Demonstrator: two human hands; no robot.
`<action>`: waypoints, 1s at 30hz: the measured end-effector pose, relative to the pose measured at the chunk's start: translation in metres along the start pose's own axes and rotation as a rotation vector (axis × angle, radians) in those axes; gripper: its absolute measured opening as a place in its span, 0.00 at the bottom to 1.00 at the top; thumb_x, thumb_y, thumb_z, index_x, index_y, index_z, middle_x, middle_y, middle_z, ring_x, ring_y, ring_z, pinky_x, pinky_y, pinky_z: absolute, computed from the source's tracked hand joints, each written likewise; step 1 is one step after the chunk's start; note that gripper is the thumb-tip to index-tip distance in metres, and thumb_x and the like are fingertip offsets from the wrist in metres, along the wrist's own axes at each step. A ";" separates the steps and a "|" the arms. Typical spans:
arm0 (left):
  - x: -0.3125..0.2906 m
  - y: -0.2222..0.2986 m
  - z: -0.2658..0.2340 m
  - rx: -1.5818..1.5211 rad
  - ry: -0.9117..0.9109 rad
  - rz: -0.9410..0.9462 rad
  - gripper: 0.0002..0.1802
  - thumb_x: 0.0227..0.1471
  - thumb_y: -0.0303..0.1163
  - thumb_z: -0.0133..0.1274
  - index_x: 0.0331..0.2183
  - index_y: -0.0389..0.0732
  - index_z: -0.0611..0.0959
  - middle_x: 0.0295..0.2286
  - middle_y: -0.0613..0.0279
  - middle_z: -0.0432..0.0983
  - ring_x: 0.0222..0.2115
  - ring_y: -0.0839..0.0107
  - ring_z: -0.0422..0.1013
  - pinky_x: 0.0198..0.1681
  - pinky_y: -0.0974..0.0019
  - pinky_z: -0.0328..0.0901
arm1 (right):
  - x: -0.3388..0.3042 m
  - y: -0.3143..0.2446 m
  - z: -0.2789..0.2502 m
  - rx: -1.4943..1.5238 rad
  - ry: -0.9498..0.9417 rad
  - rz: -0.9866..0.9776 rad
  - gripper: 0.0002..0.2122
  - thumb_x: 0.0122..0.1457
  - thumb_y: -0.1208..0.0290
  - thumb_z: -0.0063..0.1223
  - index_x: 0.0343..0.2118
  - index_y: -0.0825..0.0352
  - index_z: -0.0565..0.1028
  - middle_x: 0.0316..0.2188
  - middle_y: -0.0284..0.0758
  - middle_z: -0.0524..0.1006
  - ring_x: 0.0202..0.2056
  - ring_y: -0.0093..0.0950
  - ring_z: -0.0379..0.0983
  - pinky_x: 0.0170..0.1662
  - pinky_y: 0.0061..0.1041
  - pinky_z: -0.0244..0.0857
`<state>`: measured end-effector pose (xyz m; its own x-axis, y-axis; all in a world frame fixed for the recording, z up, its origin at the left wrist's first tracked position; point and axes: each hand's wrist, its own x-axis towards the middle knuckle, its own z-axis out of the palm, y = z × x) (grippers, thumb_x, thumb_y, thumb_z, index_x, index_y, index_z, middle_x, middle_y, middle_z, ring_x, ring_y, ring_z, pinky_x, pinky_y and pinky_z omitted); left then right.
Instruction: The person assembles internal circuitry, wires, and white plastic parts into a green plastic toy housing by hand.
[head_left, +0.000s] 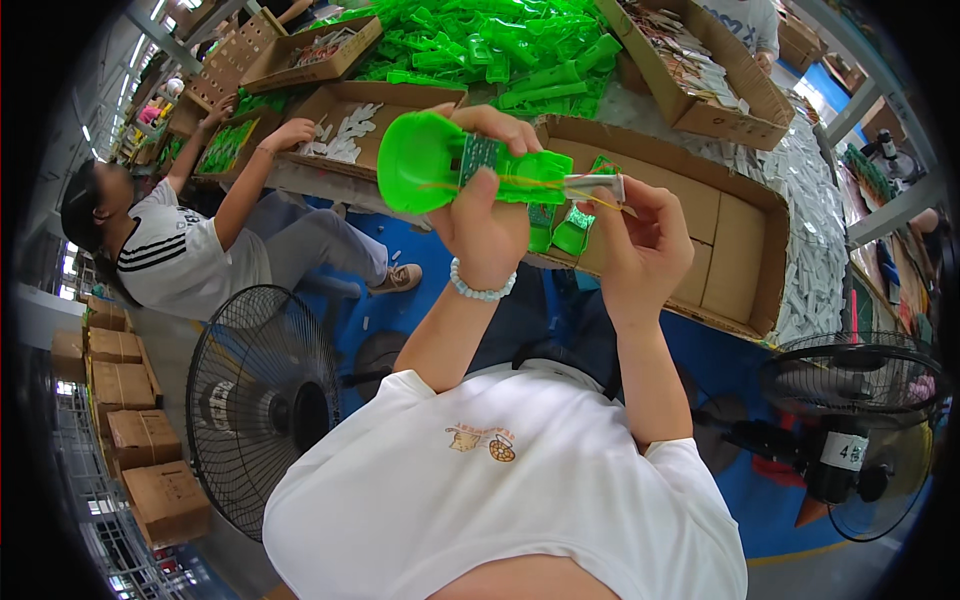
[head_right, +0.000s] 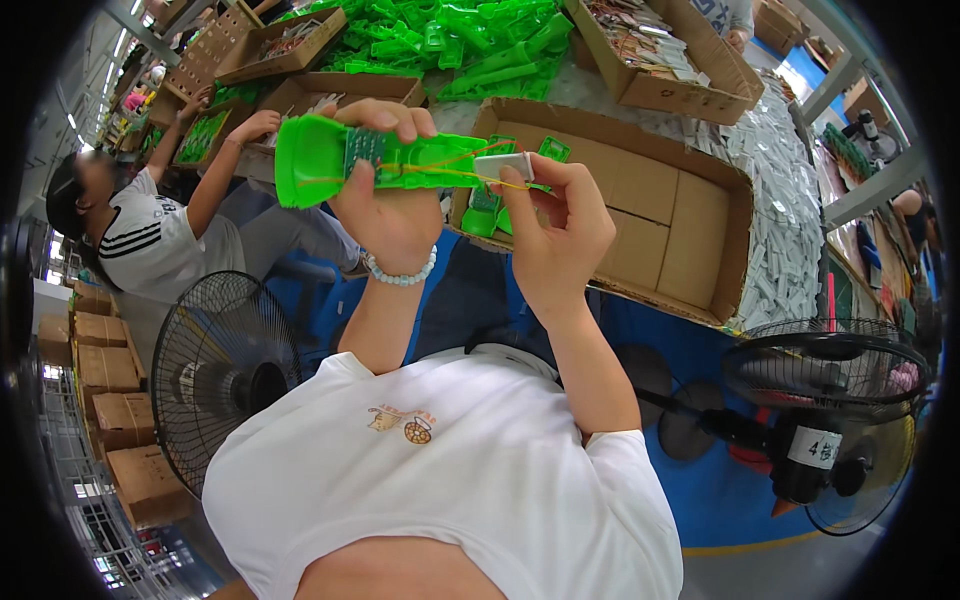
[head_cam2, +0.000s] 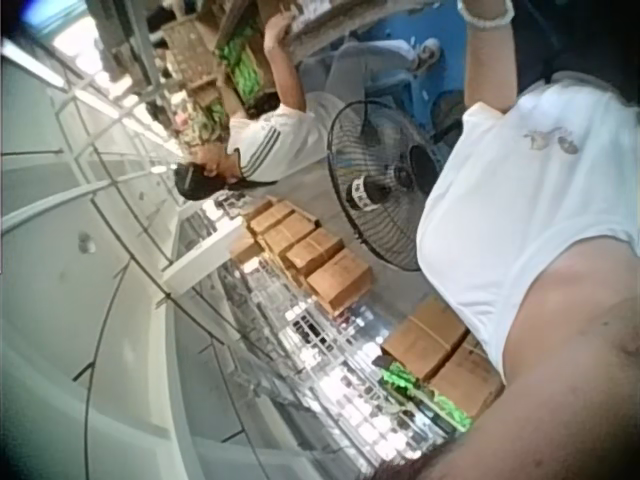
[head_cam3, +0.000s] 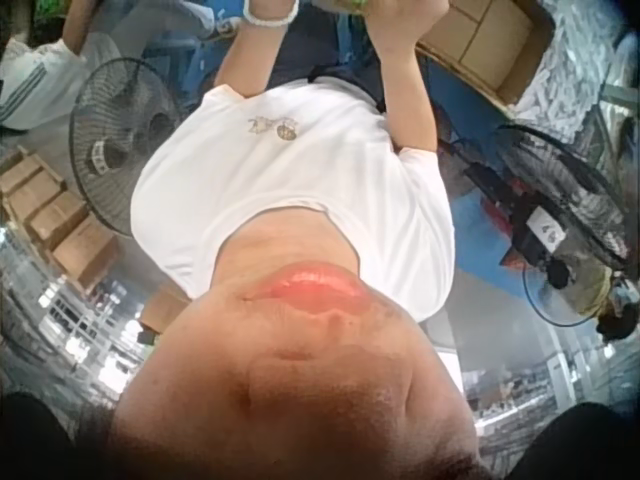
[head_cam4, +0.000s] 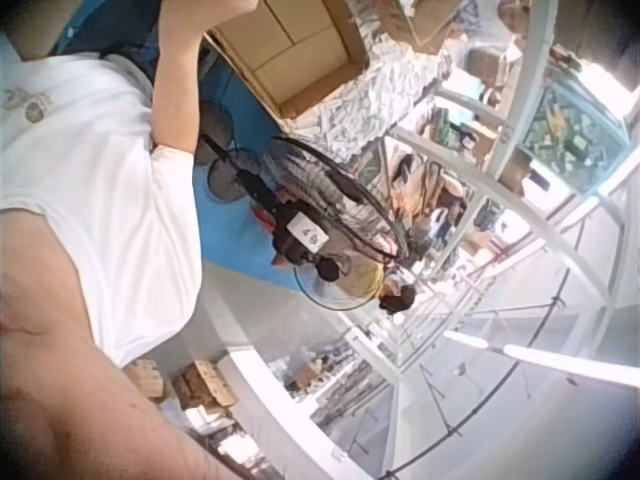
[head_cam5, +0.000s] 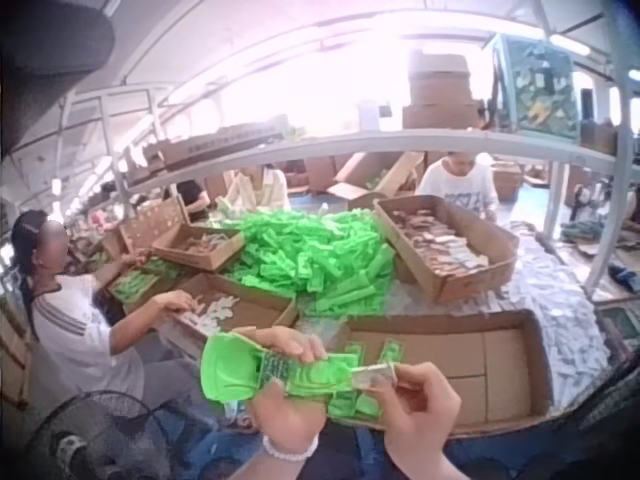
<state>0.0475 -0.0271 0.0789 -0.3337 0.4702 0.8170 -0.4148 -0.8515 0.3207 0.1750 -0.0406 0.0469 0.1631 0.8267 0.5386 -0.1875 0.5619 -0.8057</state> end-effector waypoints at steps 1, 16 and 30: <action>-0.001 -0.001 0.000 -0.002 -0.001 0.001 0.28 0.55 0.35 0.50 0.54 0.39 0.62 0.38 0.54 0.70 0.34 0.65 0.65 0.40 0.56 0.63 | -0.001 0.001 0.000 -0.005 0.002 0.007 0.08 0.57 0.80 0.58 0.38 0.75 0.74 0.34 0.37 0.77 0.34 0.24 0.78 0.36 0.19 0.73; -0.043 -0.027 0.010 0.401 0.037 0.348 0.28 0.51 0.50 0.59 0.46 0.47 0.67 0.47 0.51 0.65 0.46 0.52 0.67 0.57 0.45 0.55 | 0.005 0.016 0.009 0.587 0.121 0.325 0.06 0.61 0.77 0.54 0.39 0.70 0.72 0.40 0.41 0.78 0.40 0.24 0.76 0.42 0.20 0.71; -0.065 -0.002 -0.037 -0.733 -0.232 -1.051 0.35 0.60 0.46 0.42 0.61 0.34 0.60 0.55 0.39 0.62 0.48 0.35 0.67 0.50 0.38 0.65 | 0.060 -0.018 -0.059 -0.100 -0.242 -0.218 0.09 0.54 0.84 0.57 0.40 0.75 0.78 0.40 0.41 0.79 0.40 0.25 0.77 0.43 0.21 0.72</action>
<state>0.0385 -0.0467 0.0075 0.5539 0.7171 0.4231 -0.7740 0.2561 0.5791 0.2457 -0.0031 0.0789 -0.0480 0.6773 0.7341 -0.0754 0.7304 -0.6789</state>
